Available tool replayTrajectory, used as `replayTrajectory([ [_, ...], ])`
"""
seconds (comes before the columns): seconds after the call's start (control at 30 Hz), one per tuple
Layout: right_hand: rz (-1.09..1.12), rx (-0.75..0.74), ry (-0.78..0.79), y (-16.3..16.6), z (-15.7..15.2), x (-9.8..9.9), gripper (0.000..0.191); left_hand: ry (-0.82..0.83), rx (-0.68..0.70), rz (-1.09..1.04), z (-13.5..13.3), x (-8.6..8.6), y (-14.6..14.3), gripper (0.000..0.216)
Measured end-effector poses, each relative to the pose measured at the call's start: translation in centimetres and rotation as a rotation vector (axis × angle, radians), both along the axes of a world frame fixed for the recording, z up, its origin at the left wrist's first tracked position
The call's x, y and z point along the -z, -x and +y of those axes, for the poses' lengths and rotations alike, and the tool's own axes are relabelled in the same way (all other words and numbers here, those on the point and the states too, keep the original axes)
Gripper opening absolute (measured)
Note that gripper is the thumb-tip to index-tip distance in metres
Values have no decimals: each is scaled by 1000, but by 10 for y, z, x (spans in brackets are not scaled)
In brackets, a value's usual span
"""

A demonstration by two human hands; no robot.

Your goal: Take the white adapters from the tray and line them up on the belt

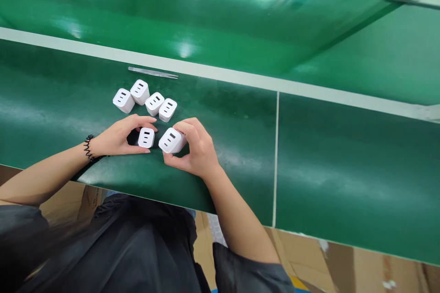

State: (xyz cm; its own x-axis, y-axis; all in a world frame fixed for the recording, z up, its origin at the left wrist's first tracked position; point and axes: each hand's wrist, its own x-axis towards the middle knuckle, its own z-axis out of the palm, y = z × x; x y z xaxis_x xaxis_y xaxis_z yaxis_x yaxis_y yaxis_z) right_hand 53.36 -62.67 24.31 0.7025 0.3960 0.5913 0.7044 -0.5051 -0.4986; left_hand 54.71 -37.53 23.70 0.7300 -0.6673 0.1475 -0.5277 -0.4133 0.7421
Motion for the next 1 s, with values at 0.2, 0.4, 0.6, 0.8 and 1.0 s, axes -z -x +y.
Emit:
replayTrajectory([
  [0.2, 79, 4, 12, 4, -2, 4, 37, 8, 6, -29, 0, 1, 0, 68],
  [0.4, 129, -92, 44, 2, -2, 3, 38, -5, 19, -23, 0, 1, 0, 67],
  [0.6, 336, -232, 217, -4, -8, 2, 42, 29, 78, -75, 6, -8, -1, 69],
  [0.8, 429, -174, 53, -12, -16, 9, 37, 128, -435, -498, 20, -20, -13, 30],
  [1.0, 410, 150, -184, -20, -7, 15, 37, 53, -385, -270, 38, -1, -35, 76],
])
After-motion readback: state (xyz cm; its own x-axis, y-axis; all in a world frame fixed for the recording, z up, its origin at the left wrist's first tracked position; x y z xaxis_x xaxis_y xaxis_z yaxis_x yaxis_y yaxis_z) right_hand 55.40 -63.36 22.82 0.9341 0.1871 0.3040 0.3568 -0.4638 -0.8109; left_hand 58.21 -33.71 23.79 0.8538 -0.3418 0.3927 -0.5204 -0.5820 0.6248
